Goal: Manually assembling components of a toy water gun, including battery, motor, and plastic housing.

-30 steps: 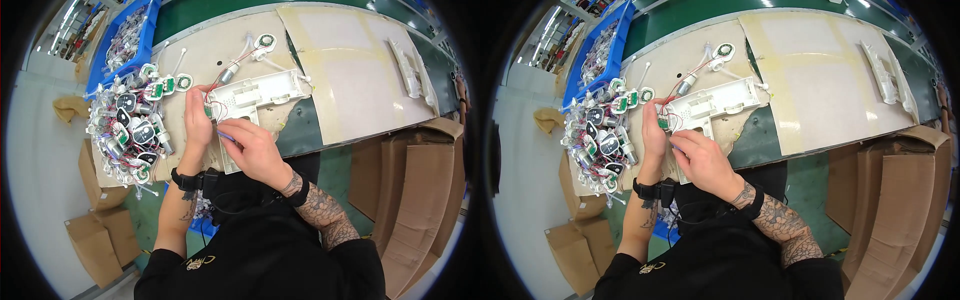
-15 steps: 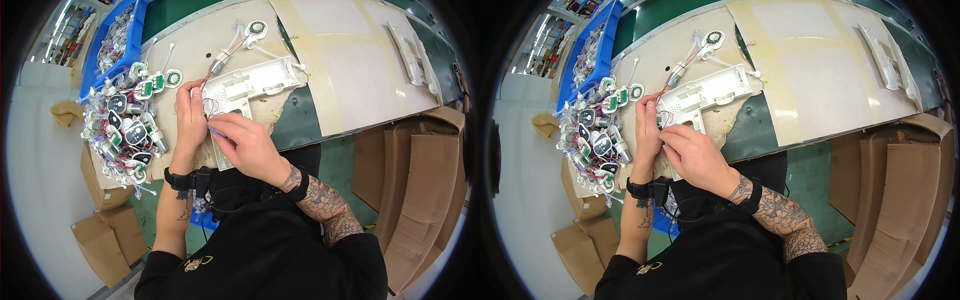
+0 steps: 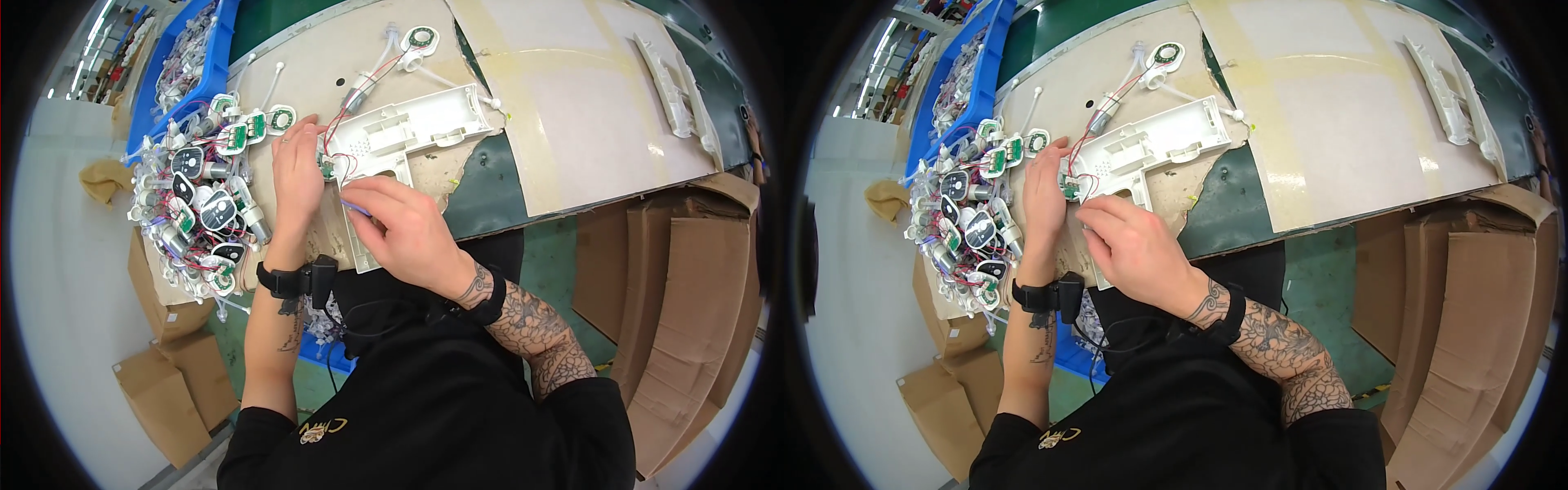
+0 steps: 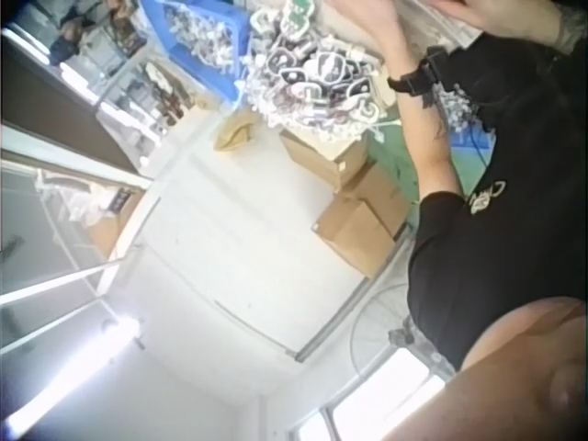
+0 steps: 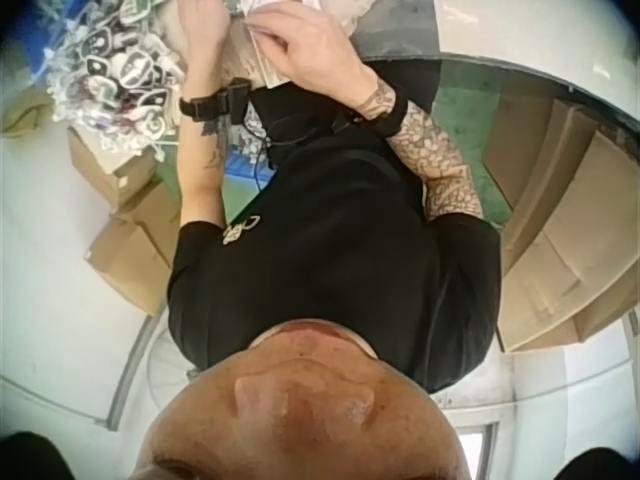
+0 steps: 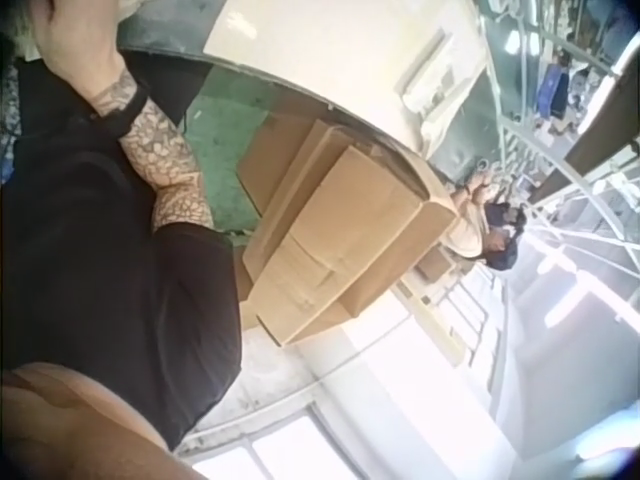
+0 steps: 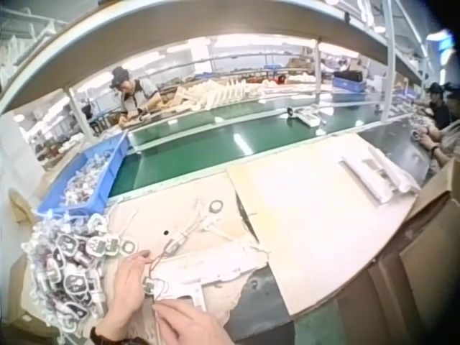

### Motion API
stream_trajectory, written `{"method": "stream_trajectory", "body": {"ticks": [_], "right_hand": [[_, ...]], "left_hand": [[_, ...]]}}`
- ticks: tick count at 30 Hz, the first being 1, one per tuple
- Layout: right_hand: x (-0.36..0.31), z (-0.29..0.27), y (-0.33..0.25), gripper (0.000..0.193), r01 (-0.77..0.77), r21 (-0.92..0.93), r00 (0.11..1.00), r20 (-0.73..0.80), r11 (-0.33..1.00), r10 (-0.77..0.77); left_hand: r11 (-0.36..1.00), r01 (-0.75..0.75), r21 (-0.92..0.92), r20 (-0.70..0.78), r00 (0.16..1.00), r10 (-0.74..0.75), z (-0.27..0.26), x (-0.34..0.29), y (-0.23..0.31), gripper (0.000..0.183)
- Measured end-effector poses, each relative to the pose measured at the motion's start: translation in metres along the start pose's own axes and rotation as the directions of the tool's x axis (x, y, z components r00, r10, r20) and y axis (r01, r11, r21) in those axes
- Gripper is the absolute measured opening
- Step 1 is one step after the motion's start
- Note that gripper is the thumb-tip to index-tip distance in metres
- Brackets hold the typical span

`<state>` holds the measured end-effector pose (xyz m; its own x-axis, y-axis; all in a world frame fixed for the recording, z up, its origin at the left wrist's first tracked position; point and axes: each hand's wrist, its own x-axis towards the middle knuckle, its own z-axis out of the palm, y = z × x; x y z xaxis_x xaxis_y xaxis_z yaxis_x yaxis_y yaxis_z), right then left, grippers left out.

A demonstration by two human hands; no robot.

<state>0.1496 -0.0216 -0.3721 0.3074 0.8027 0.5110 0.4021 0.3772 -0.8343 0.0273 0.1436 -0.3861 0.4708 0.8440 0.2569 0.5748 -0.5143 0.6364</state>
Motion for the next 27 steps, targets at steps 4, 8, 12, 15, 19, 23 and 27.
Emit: {"method": "stream_trajectory", "body": {"ticks": [4,8,12,15,19,23,27], "right_hand": [[0.0,0.003,0.002,0.019,0.015,0.012,1.0,-0.016,1.0,-0.015],[0.001,0.001,-0.002,0.017,-0.028,0.045,0.999,-0.03,0.999,0.029],[-0.002,-0.002,-0.014,0.016,-0.157,0.128,0.984,-0.067,0.979,0.167],[-0.01,0.005,-0.012,0.016,0.004,0.004,0.991,-0.137,1.0,-0.004],[-0.018,-0.002,-0.021,0.021,0.114,-0.215,0.984,0.162,0.97,-0.08],[-0.024,-0.009,-0.037,0.023,0.167,-0.273,0.931,0.359,0.947,-0.061],[-0.012,-0.019,-0.034,0.015,0.11,-0.08,0.912,0.404,0.991,-0.069]], "left_hand": [[0.998,0.014,-0.06,-0.046,0.999,-0.017,0.004,0.0,-0.007,0.043],[0.999,-0.026,-0.034,-0.025,0.999,0.025,0.003,0.006,-0.009,0.042],[0.994,-0.087,0.06,-0.029,0.996,0.089,0.004,0.003,-0.007,0.037],[0.995,-0.067,0.078,-0.051,0.996,0.072,0.003,0.002,-0.006,0.037],[0.997,-0.038,0.064,-0.076,0.996,0.043,0.007,0.001,-0.004,0.038],[0.997,-0.03,0.076,-0.056,0.998,0.035,0.008,0.0,-0.007,0.04],[0.999,0.002,0.04,0.0,1.0,-0.002,-0.002,0.002,-0.003,0.039]]}}
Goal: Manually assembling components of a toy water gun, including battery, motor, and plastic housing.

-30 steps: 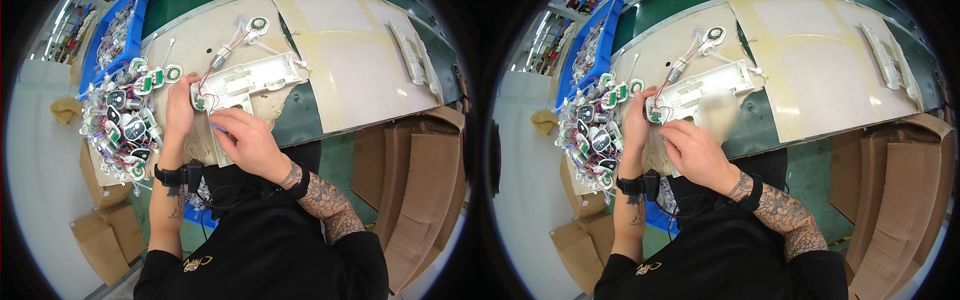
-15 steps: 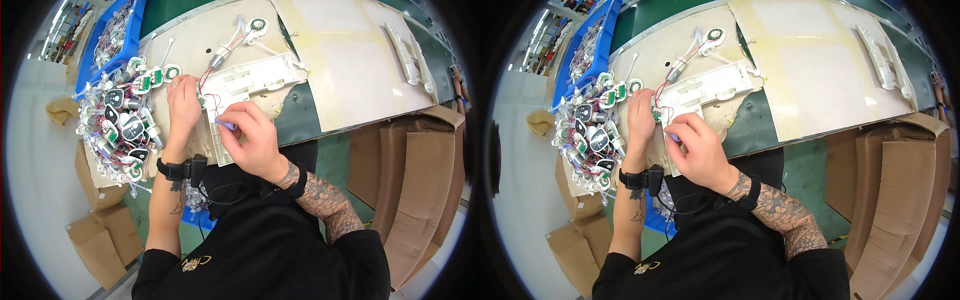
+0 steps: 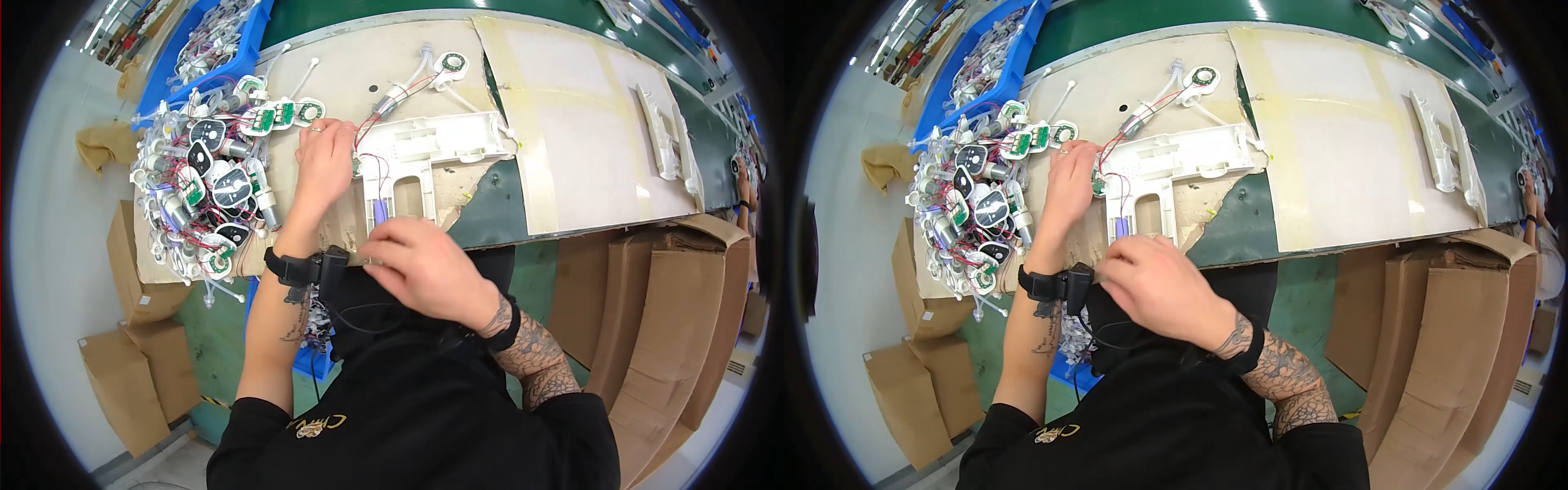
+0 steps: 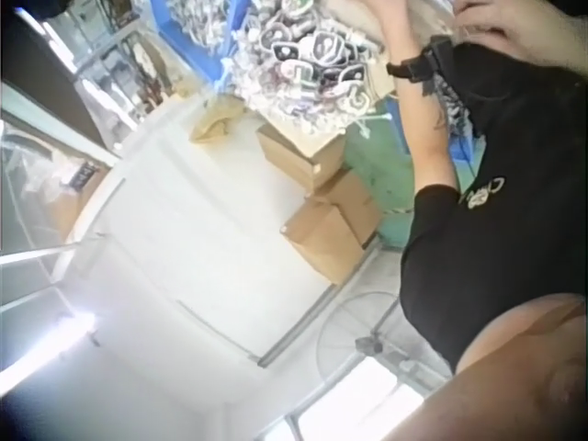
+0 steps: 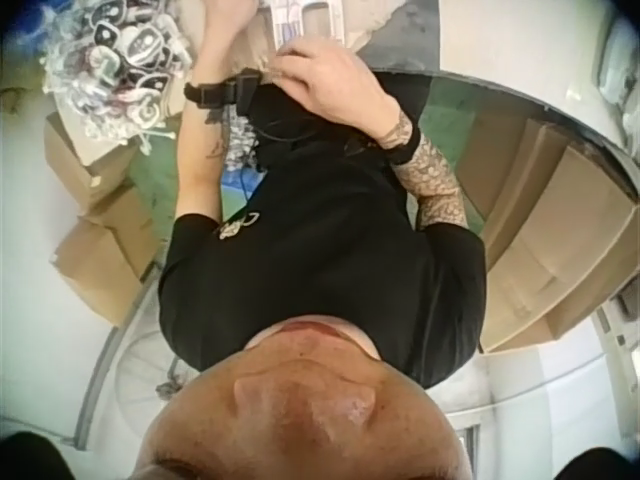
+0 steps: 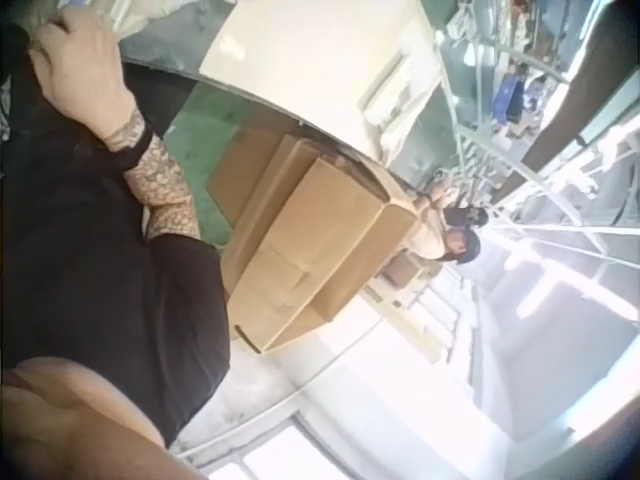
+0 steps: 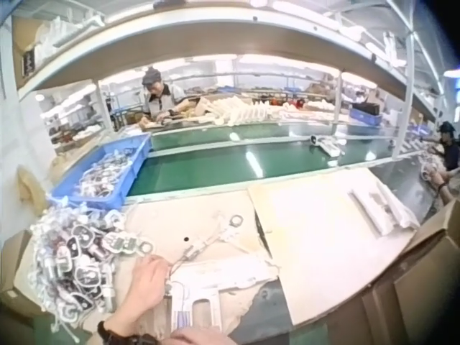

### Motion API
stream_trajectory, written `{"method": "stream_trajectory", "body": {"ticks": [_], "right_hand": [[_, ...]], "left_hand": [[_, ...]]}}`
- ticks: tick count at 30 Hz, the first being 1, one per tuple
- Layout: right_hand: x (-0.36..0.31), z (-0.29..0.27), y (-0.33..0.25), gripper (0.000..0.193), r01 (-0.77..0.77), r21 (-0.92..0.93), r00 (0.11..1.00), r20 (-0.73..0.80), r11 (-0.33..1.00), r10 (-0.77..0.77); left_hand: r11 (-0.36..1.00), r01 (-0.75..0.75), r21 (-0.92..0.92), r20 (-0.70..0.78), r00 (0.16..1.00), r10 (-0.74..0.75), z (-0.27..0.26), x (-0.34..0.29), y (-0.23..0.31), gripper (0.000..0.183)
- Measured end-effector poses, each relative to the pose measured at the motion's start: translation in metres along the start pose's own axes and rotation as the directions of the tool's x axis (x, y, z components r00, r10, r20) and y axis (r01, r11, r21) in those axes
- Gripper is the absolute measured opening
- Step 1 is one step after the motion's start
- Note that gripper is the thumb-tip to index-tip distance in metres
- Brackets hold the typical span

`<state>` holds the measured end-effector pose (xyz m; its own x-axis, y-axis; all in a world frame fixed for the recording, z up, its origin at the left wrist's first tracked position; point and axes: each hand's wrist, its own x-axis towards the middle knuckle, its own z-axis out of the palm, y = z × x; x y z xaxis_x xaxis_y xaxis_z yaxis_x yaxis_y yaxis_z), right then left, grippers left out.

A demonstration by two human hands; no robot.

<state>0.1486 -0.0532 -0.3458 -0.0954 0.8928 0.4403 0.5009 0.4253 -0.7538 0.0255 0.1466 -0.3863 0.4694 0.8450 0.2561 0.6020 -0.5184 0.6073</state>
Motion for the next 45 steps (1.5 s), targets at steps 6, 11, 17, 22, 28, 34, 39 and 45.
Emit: {"method": "stream_trajectory", "body": {"ticks": [6,11,17,22,28,34,39,45], "right_hand": [[0.039,-0.046,0.033,0.02,-0.082,-0.293,0.996,-0.051,0.953,0.07],[0.071,-0.049,0.068,0.025,0.099,-0.38,0.992,0.115,0.92,-0.059],[0.097,-0.04,0.069,0.019,0.323,-0.569,0.908,0.411,0.757,-0.078],[0.099,-0.033,0.079,0.009,0.363,-0.587,0.906,0.405,0.723,-0.125],[0.105,-0.03,0.088,0.012,0.304,-0.473,0.927,0.346,0.827,-0.143],[0.101,-0.054,0.073,0.016,0.172,-0.308,0.929,0.367,0.936,-0.05],[0.097,-0.05,0.082,0.016,0.216,-0.389,0.919,0.392,0.896,-0.051],[0.097,-0.039,0.083,0.012,0.328,-0.508,0.909,0.398,0.796,-0.12]], "left_hand": [[0.968,0.0,-0.251,-0.202,0.978,-0.053,-0.024,-0.017,0.034,0.027],[0.972,-0.233,-0.005,-0.124,0.965,0.231,-0.029,-0.081,0.061,0.029],[0.991,-0.105,-0.077,-0.056,0.993,0.101,-0.015,-0.11,0.056,0.034],[0.986,-0.106,-0.127,-0.003,0.994,0.106,-0.012,-0.108,0.057,0.043],[0.986,-0.081,-0.147,0.013,0.996,0.084,-0.013,-0.107,0.057,0.038],[0.987,-0.128,-0.102,-0.029,0.992,0.126,-0.011,-0.106,0.056,0.036],[0.988,-0.119,-0.103,-0.013,0.993,0.119,-0.013,-0.106,0.055,0.037],[0.99,-0.114,-0.081,0.009,0.993,0.115,-0.014,-0.106,0.057,0.038]]}}
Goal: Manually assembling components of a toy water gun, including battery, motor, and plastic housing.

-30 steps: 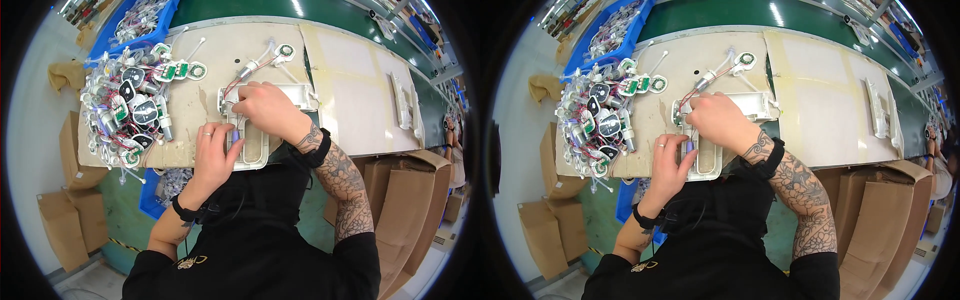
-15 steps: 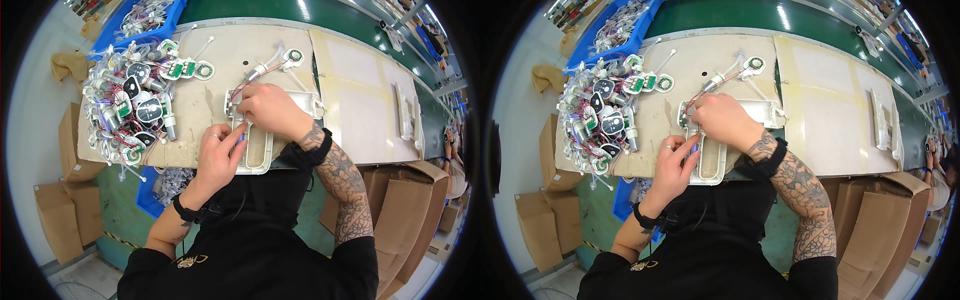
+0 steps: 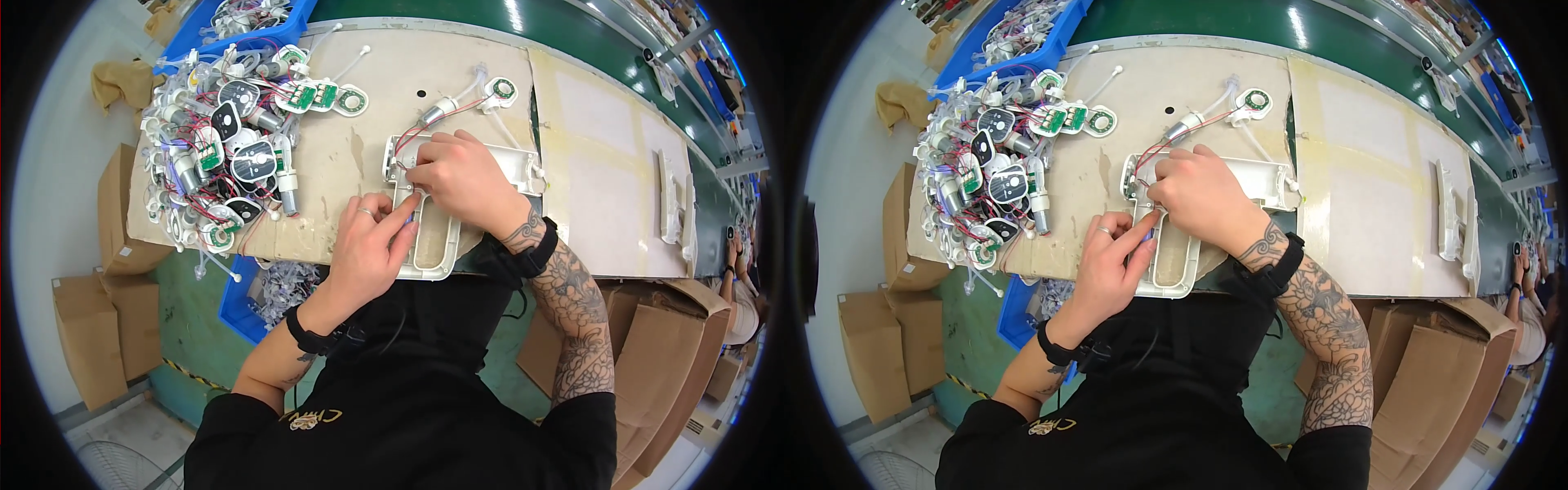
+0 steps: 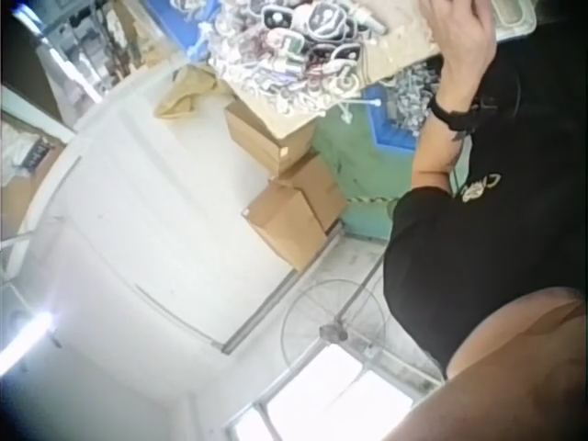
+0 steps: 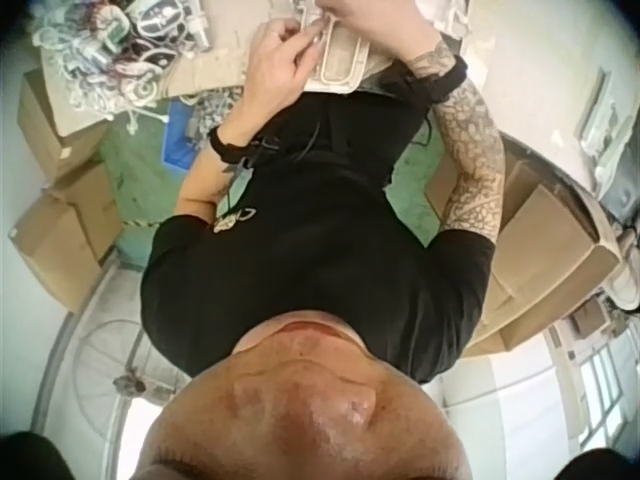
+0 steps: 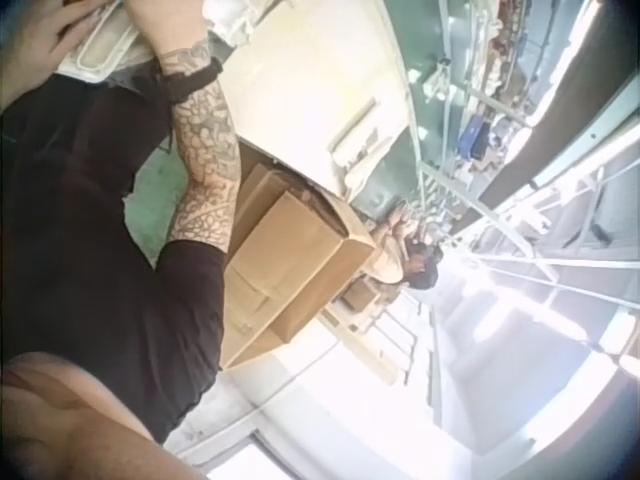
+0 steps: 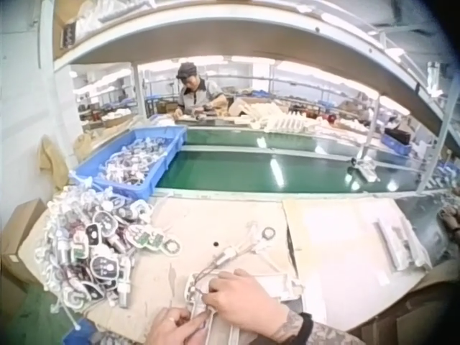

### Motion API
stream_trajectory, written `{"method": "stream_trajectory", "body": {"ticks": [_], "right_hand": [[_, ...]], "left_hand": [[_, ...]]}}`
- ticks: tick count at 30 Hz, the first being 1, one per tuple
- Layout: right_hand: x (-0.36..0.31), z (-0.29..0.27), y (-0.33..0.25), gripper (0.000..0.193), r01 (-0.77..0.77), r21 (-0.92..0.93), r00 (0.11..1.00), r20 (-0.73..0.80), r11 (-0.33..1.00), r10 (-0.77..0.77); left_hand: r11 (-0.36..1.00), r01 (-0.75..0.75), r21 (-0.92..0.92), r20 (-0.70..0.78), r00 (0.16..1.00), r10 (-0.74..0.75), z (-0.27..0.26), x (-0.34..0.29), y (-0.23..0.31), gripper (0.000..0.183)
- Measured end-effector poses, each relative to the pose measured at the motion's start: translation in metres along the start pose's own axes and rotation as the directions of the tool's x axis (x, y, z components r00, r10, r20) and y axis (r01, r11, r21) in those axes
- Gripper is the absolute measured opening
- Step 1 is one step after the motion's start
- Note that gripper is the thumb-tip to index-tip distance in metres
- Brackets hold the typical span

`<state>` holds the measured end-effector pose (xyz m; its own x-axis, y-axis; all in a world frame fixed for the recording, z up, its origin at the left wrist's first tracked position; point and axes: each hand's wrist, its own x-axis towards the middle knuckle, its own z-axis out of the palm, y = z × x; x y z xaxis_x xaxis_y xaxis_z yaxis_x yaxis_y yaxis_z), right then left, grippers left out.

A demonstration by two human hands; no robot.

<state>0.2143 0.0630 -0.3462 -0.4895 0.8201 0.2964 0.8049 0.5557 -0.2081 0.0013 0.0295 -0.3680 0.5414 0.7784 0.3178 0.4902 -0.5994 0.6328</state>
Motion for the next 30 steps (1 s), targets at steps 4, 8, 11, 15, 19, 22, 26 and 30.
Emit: {"method": "stream_trajectory", "body": {"ticks": [4,8,11,15,19,22,26,30], "right_hand": [[0.004,-0.002,0.0,0.011,0.008,-0.083,0.997,0.078,0.997,-0.002],[0.004,-0.005,-0.004,0.011,0.025,-0.086,0.996,0.085,0.996,-0.018],[-0.006,-0.005,-0.004,0.011,0.009,-0.003,0.997,-0.081,1.0,-0.009],[-0.008,-0.002,-0.002,0.01,0.021,0.031,0.997,-0.076,0.999,-0.018],[-0.001,-0.001,0.001,0.011,0.034,-0.027,0.999,0.015,0.999,-0.034],[0.009,-0.009,-0.003,0.011,0.049,-0.054,0.991,0.128,0.997,-0.042],[0.014,-0.025,0.023,0.015,-0.114,0.276,0.993,0.0,0.954,0.119],[-0.006,-0.048,0.107,0.033,-0.328,-0.055,0.923,-0.23,0.943,0.308]], "left_hand": [[0.996,-0.028,0.09,0.008,1.0,0.027,-0.003,0.002,0.001,0.037],[0.995,-0.004,0.095,0.005,1.0,0.004,-0.005,0.003,0.004,0.036],[0.997,0.017,0.078,0.032,0.999,-0.02,-0.003,0.002,0.003,0.035],[0.996,-0.014,0.085,0.003,1.0,0.014,0.001,0.001,0.0,0.034],[0.996,-0.004,0.086,0.022,1.0,0.002,-0.001,0.001,0.0,0.035],[0.997,0.001,0.082,0.029,1.0,-0.004,0.0,0.002,-0.001,0.035],[0.999,0.013,0.051,0.026,1.0,-0.014,-0.002,-0.001,-0.004,0.035],[0.999,-0.036,0.039,-0.01,0.999,0.036,0.001,0.0,-0.002,0.035]]}}
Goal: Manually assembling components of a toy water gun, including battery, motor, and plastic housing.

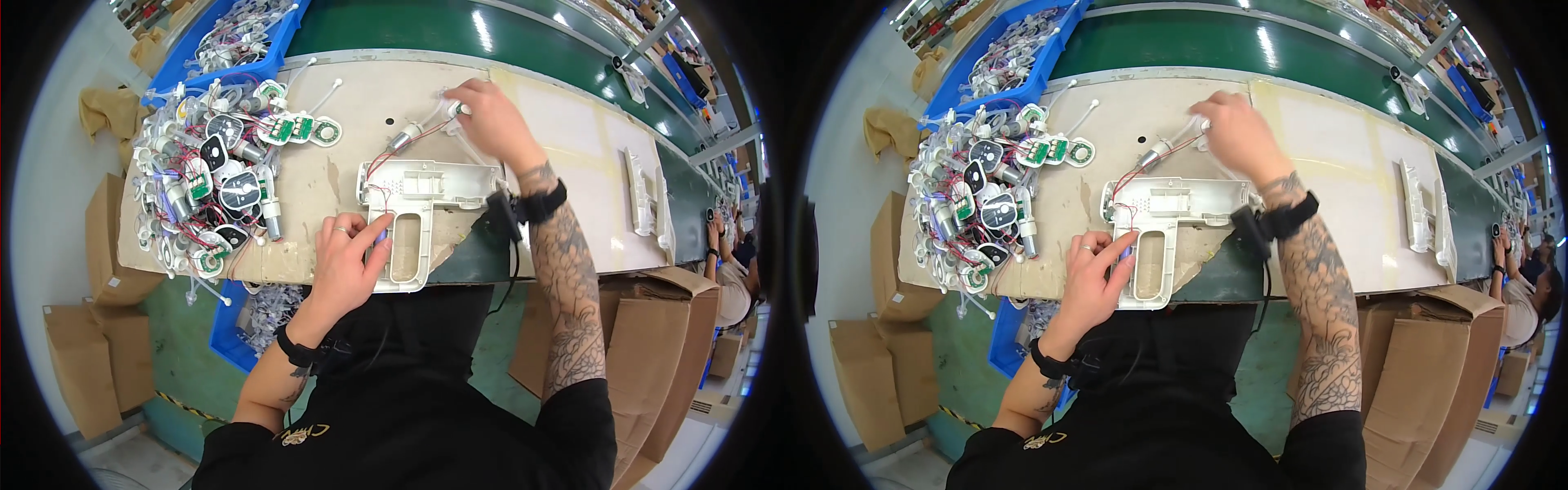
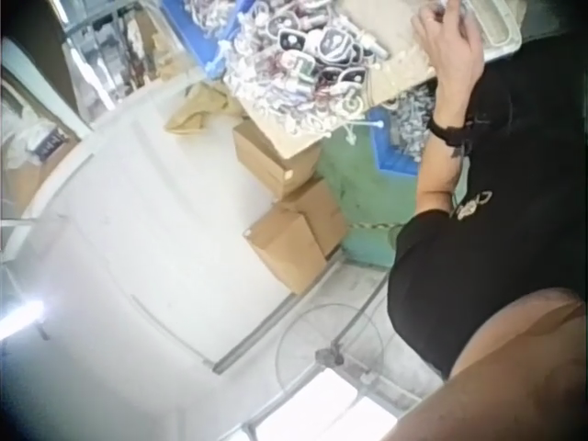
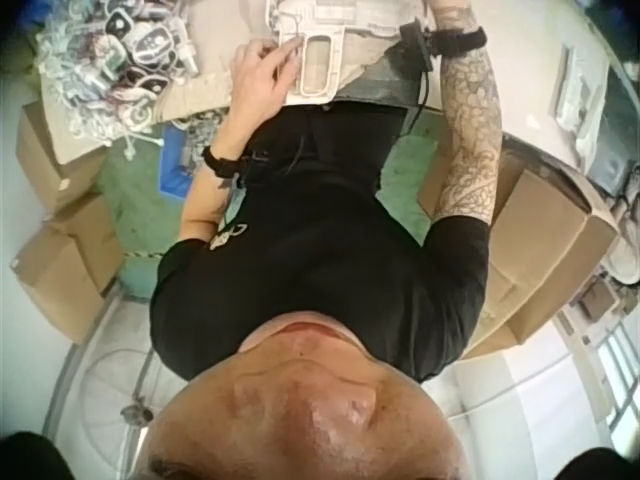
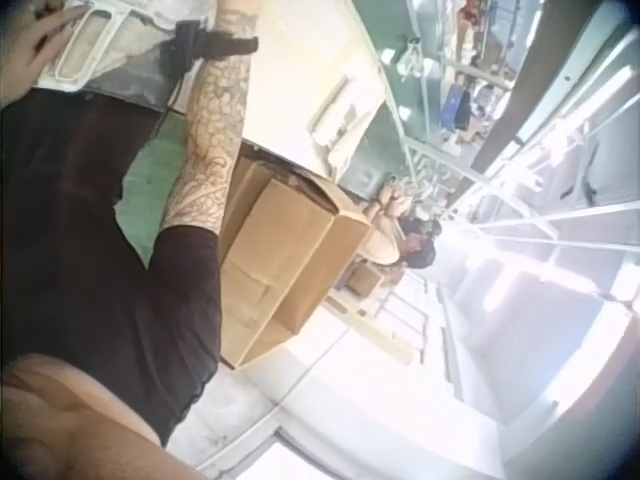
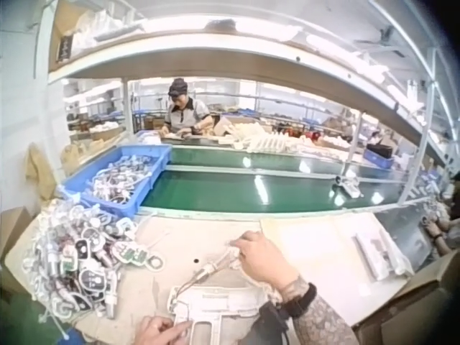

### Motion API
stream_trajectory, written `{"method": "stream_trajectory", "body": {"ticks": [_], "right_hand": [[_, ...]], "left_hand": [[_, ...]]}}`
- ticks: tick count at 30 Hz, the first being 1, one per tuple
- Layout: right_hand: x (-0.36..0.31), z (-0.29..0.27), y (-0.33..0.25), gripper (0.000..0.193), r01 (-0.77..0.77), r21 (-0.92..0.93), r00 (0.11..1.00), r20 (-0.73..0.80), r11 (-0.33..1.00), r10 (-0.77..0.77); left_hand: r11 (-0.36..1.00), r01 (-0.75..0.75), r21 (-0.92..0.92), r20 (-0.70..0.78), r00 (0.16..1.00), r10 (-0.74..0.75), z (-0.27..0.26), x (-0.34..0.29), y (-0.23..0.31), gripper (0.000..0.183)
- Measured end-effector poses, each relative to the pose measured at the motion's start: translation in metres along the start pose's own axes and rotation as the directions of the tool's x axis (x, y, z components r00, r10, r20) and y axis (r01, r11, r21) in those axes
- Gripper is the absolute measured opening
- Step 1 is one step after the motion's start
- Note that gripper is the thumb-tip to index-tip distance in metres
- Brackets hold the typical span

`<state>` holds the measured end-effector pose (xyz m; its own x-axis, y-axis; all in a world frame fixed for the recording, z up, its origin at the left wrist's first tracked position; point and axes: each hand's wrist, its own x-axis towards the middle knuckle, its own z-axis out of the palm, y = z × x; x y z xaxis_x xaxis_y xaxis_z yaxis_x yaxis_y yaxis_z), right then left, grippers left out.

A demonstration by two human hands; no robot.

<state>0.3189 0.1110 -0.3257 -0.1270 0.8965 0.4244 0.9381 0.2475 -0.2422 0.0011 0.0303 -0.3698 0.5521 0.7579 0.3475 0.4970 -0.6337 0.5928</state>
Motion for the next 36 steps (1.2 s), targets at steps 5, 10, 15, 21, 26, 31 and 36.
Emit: {"method": "stream_trajectory", "body": {"ticks": [5,10,15,21,26,31,36], "right_hand": [[0.013,0.006,0.047,0.053,-0.085,-0.027,0.984,0.157,0.996,0.088],[0.029,-0.001,0.045,0.068,-0.313,-0.078,0.801,0.514,0.947,0.307],[0.02,0.009,0.047,0.068,-0.097,0.003,0.932,0.35,0.995,0.09],[0.026,0.004,0.039,0.065,-0.187,0.035,0.905,0.394,0.982,0.158],[0.023,-0.005,0.036,0.059,-0.304,0.038,0.836,0.491,0.952,0.247],[0.009,-0.009,0.052,0.038,-0.427,0.321,0.887,0.332,0.845,0.321],[0.005,-0.03,0.05,0.027,-0.413,0.515,0.91,0.195,0.751,0.366]], "left_hand": [[0.999,0.032,-0.004,0.004,0.999,-0.032,-0.002,-0.002,-0.004,0.034],[0.998,0.012,-0.063,-0.04,0.999,-0.015,-0.001,-0.005,-0.009,0.039],[0.968,0.054,-0.246,-0.103,0.991,-0.081,-0.002,-0.008,-0.011,0.044],[0.963,0.032,-0.269,-0.2,0.976,-0.088,-0.012,-0.004,-0.004,0.037],[0.97,0.03,-0.242,-0.196,0.977,-0.079,-0.014,-0.007,-0.01,0.036],[0.977,0.021,-0.212,-0.175,0.983,-0.059,-0.014,0.0,-0.006,0.034],[0.984,-0.04,-0.173,-0.172,0.985,0.01,-0.016,0.014,0.0,0.034]]}}
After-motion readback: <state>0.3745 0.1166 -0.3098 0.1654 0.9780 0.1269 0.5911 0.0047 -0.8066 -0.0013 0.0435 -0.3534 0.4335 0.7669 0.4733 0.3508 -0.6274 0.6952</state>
